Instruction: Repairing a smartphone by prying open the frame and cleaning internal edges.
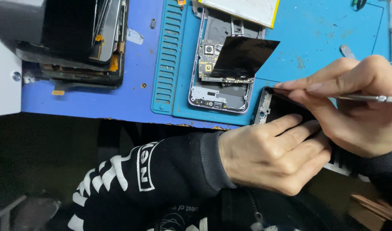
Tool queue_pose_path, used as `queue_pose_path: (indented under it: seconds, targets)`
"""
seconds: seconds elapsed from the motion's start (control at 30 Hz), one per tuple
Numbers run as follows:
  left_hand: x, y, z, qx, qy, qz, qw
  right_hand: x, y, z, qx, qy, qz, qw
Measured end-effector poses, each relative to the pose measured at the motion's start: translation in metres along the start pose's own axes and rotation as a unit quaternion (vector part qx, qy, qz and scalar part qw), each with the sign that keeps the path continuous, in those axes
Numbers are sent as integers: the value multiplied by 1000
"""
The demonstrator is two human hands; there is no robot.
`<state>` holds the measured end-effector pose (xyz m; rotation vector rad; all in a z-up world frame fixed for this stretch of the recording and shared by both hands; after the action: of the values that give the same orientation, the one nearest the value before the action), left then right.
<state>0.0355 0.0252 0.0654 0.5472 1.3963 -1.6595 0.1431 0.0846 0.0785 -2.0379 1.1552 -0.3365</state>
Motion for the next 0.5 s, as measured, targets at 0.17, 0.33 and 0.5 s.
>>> queue_pose_path:
  seconds: [0.17,0.33,0.5]
  targets:
    - [-2,-3,-2,-3,-4,5,1000,12,-5,22,58,132,22,989]
    - [-1,-1,0,-6,-1,-2,1000,8,1,13,-16,51,27,998]
    - [-1,-2,-1,-1,-1,6,1000,5,-1,5,-4,37,17,999]
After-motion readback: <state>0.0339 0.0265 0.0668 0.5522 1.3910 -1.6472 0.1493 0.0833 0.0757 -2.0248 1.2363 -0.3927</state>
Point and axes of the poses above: each hand's wrist, its own x-axis away from the middle knuckle, its own y-axis out of the palm, z = x × y, the point moved 8 cm from there along -x, towards the middle knuckle, and after that the axes turned 6 degrees about -z, right-handed, at the moved point
